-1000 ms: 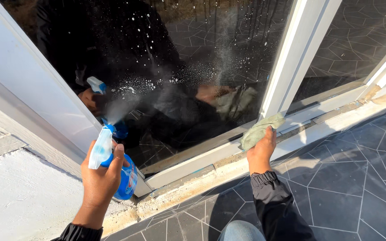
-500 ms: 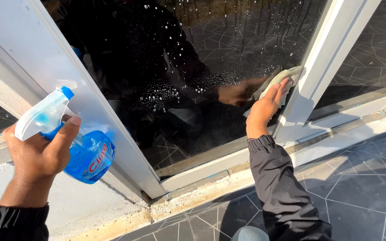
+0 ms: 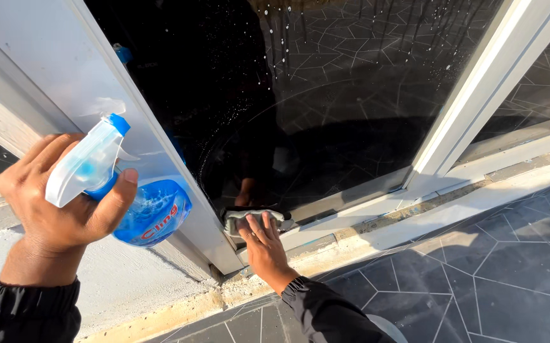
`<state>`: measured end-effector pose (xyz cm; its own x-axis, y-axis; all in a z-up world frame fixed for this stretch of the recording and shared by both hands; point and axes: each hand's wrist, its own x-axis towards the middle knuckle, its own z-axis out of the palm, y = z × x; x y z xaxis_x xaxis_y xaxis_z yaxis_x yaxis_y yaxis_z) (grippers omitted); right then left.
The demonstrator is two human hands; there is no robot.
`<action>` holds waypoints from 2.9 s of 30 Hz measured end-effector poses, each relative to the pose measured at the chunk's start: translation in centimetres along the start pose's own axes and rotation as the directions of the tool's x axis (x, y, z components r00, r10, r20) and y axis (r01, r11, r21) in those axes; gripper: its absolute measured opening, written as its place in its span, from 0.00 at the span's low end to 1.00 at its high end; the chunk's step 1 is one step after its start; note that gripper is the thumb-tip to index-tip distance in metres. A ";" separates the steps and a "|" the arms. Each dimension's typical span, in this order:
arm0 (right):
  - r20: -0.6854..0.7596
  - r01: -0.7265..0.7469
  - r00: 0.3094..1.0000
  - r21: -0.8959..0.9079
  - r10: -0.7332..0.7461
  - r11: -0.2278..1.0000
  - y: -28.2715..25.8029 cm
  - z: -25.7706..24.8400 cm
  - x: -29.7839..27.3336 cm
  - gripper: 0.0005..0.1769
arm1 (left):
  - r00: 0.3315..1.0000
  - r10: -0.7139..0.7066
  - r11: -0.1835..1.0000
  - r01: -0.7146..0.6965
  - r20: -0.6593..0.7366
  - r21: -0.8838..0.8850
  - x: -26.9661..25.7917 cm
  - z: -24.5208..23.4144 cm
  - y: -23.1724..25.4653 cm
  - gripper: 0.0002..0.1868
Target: The person sprays a cleaning liquid onto a glass door and wipes the surface using a cloth.
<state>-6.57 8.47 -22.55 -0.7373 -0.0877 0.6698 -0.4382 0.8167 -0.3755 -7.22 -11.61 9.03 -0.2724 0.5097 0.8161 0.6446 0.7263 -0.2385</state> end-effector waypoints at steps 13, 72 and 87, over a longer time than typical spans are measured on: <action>-0.661 -0.370 0.607 0.257 0.442 0.893 15.1 -14.4 10.0 0.33 | 0.988 0.156 0.979 -0.155 0.001 0.131 -0.6 1.9 -0.9 0.20; -0.352 0.199 0.879 -0.340 -0.321 0.919 -2.8 -5.0 12.0 0.25 | 0.996 0.087 0.995 -0.087 -0.007 0.050 0.2 1.6 1.6 0.20; -0.386 -0.575 0.468 0.551 0.795 0.605 13.3 -12.4 5.3 0.34 | 0.800 -0.258 0.257 0.597 0.542 -0.760 5.8 6.5 13.9 0.09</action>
<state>-9.89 25.93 -16.01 -0.4952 0.8283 0.2619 -0.1248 0.2305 -0.9650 -4.50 4.42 7.01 -0.7712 0.4702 0.4292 0.5457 0.1410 0.8260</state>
